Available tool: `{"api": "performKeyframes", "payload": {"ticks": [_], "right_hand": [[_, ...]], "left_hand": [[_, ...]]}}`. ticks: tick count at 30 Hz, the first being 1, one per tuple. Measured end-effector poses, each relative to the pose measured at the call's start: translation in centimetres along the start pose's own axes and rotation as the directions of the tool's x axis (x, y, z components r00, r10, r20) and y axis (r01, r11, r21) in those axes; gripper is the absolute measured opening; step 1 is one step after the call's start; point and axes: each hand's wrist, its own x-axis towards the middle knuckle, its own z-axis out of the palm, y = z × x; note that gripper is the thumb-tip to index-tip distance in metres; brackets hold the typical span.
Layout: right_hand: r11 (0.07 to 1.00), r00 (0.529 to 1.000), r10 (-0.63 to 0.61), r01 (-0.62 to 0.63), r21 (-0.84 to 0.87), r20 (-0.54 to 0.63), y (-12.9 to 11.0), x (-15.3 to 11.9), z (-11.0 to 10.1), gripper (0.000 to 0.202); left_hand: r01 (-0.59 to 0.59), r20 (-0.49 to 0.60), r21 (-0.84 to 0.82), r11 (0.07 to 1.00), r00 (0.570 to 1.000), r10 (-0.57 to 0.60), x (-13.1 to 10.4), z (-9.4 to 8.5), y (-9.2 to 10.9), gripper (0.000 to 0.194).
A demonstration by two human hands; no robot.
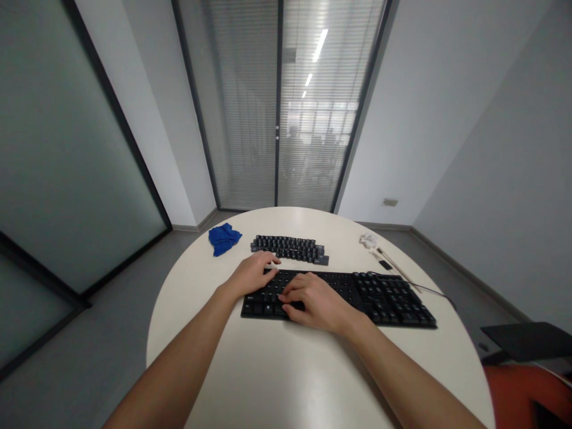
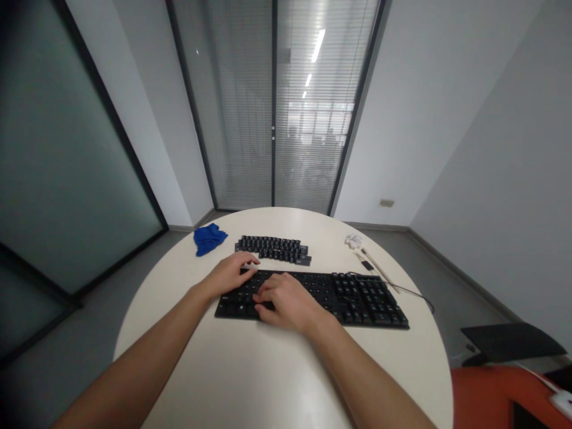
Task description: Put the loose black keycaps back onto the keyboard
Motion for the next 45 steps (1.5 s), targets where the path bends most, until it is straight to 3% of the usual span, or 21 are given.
{"api": "performKeyframes", "payload": {"ticks": [5, 11, 19, 35, 45], "right_hand": [[1.000, 0.999, 0.003, -0.003, 0.007, 0.046, 0.1, -0.1, -0.4, 0.021], [0.999, 0.998, 0.026, -0.025, -0.022, 0.056, 0.1, -0.2, -0.2, 0.026], [0.998, 0.995, 0.058, -0.056, -0.035, 0.080, -0.3, -0.1, -0.6, 0.031], [0.995, 0.991, 0.080, -0.074, -0.068, 0.105, -0.2, 0.0, -0.6, 0.032], [0.991, 0.986, 0.123, -0.116, -0.061, 0.111, -0.2, 0.0, -0.4, 0.026]], "left_hand": [[-0.012, -0.041, 0.036, 0.999, 0.999, 0.014, 0.1, 1.4, -0.8, 0.042], [-0.014, 0.095, 0.082, 0.997, 0.995, 0.006, 0.2, 2.2, -1.5, 0.058], [0.011, 0.180, 0.178, 0.984, 0.983, -0.044, 0.3, 2.4, -1.5, 0.057], [-0.003, 0.109, 0.168, 0.986, 0.994, -0.015, 0.4, 1.5, -0.7, 0.038], [0.238, 0.004, 0.270, 0.933, 0.969, -0.248, 0.5, 1.0, -0.6, 0.039]]}}
